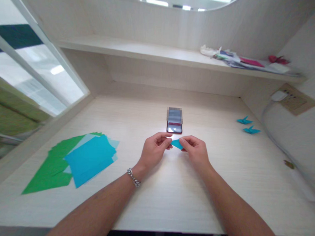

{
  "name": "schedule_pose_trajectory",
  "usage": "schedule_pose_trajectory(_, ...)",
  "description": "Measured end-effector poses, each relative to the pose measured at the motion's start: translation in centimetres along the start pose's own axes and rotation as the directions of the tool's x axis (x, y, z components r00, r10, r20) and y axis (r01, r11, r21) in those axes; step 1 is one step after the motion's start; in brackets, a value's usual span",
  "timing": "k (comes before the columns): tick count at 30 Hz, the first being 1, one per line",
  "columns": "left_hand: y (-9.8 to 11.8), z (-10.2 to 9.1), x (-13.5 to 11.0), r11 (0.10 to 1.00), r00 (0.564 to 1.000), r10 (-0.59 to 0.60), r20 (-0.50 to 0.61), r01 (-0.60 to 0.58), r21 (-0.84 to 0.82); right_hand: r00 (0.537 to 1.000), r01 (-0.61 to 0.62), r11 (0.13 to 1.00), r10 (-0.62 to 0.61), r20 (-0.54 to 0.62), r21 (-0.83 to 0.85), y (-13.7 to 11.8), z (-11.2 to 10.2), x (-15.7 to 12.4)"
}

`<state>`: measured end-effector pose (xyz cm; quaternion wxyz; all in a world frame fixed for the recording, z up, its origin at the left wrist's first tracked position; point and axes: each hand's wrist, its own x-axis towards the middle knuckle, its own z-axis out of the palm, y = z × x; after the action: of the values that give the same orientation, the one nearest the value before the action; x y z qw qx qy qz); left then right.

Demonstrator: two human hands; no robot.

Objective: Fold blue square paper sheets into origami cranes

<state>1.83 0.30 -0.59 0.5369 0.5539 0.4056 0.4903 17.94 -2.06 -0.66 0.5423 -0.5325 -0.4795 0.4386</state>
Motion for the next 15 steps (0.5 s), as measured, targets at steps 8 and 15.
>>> schedule_pose_trajectory(8, -0.3, 0.1, -0.1, 0.991, 0.989, -0.087, 0.123, 0.073, 0.109, 0.999, -0.03, 1.0, 0.03, 0.036, -0.004, 0.2, 0.0, 0.2)
schedule_pose_trajectory(15, -0.3, -0.6, 0.2, 0.987, 0.994, -0.09, 0.063, 0.081, 0.137, 0.96, -0.087, 0.99, 0.113, 0.258, -0.11, 1.2, -0.1, 0.3)
